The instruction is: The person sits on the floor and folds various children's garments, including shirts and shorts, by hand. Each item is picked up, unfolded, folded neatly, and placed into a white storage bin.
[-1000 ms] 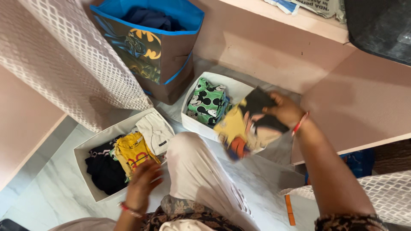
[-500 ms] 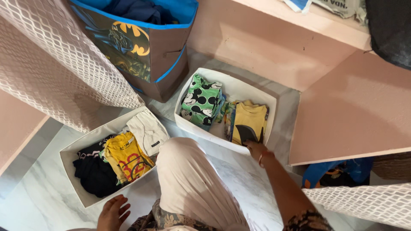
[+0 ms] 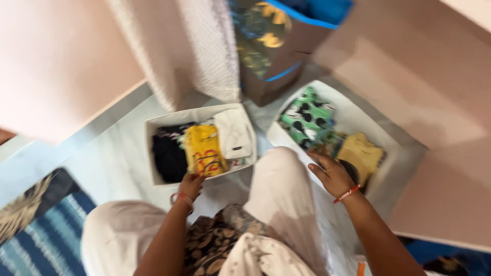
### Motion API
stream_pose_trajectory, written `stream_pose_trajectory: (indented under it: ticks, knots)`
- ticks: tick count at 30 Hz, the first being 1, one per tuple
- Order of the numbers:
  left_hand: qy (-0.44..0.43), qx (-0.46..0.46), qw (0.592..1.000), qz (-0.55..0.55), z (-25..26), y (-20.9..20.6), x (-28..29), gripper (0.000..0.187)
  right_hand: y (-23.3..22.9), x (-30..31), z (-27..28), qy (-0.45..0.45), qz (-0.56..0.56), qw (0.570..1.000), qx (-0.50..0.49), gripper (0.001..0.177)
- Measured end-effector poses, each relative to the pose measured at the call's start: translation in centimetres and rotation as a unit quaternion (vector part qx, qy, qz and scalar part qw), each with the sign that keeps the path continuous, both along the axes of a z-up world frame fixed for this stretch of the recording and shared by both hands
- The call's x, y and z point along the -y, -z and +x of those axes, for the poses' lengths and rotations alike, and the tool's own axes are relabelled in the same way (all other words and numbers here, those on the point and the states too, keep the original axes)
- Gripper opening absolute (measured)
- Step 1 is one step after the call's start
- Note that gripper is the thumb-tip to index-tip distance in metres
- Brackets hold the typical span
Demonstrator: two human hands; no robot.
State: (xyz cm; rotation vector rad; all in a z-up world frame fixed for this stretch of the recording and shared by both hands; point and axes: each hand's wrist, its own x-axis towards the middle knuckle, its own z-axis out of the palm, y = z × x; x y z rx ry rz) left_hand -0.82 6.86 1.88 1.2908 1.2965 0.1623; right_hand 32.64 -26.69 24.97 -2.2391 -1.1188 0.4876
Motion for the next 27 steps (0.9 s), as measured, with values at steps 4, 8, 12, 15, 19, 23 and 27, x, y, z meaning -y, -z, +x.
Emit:
stream_pose_trajectory:
  ticks: [4, 8, 12, 15, 19, 23, 27]
  knots:
    - [-0.009, -0.061, 0.990, 0.128, 0.0, 2.3, -2.2, 0.054, -2.2, -6.8, -5.0, -0.127, 0.021, 0.984, 0.122, 0.054]
    - [0.000, -0.108, 0.988, 0.109, 0.6, 3.5, -2.9, 0.051, -2.4, -10.3, -7.2, -0.086, -0.035, 0.977, 0.191, 0.052]
    - [0.036, -0.168, 0.985, 0.019, 2.1, 3.0, -3.6, 0.039, -2.5, -11.1, -7.8, -0.084, -0.047, 0.978, 0.185, 0.048]
    - [0.064, -0.228, 0.971, -0.011, 3.4, 2.2, -3.8, 0.033, -3.3, -11.9, -7.6, -0.101, -0.038, 0.976, 0.190, 0.045]
    - [0.149, -0.303, 0.941, 0.002, 4.7, 2.4, -4.1, 0.030, -3.9, -11.8, -7.8, -0.088, -0.079, 0.977, 0.180, 0.043]
    - [0.214, -0.342, 0.915, -0.024, 5.6, 3.6, -4.0, 0.030, -4.6, -11.6, -7.5, -0.085, -0.063, 0.984, 0.145, 0.044]
    - [0.225, -0.359, 0.906, 0.003, 6.3, 4.9, -3.8, 0.032, -4.8, -11.9, -7.3, -0.081, -0.076, 0.984, 0.142, 0.047]
